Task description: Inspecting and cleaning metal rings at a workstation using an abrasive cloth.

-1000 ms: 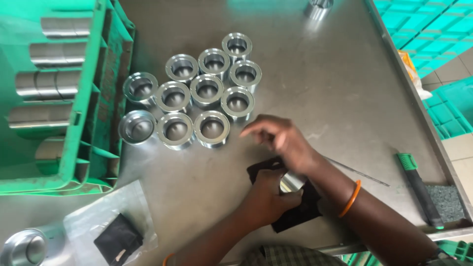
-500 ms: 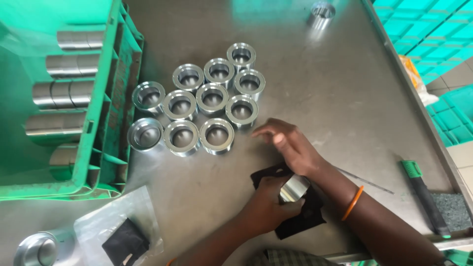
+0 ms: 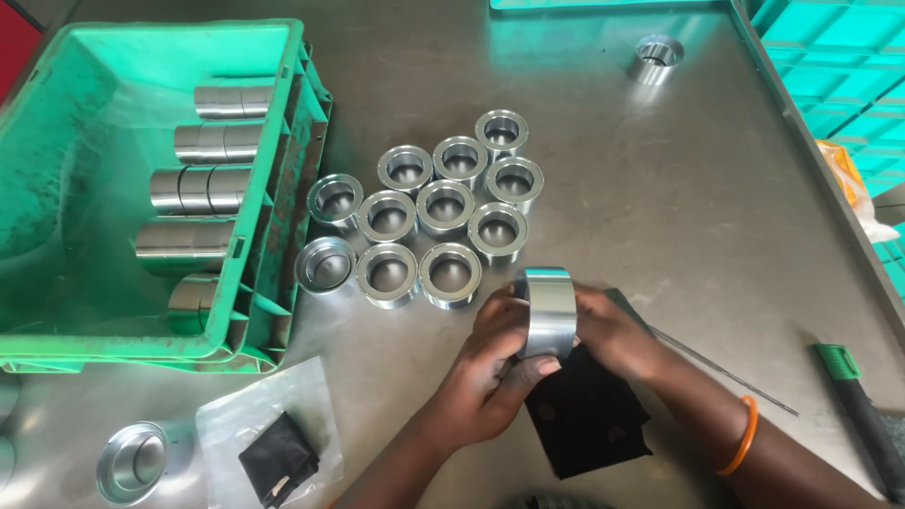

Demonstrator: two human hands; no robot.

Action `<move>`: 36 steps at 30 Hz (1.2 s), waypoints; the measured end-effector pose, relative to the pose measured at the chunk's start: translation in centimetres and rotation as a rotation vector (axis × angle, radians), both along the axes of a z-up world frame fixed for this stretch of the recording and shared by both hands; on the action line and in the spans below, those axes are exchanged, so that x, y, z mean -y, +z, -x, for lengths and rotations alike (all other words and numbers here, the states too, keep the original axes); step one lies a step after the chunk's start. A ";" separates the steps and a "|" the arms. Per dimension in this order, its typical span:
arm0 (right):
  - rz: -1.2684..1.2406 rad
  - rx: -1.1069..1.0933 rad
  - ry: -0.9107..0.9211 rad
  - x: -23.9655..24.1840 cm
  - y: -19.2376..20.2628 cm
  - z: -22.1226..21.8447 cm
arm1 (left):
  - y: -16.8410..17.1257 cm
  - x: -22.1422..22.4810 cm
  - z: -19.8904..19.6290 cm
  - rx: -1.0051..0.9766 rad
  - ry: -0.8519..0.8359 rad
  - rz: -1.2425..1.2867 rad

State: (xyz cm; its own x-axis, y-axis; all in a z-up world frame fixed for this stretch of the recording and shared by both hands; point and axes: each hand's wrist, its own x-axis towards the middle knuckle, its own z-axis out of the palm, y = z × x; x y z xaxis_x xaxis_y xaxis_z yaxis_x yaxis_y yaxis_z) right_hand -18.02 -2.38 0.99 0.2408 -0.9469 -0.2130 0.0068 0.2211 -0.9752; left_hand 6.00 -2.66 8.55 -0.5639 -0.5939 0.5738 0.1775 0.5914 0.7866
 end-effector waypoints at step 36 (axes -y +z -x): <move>0.773 -0.614 -0.190 -1.4 4.5 -2.7 | -3.0 -0.6 1.3 -0.099 -0.161 -0.610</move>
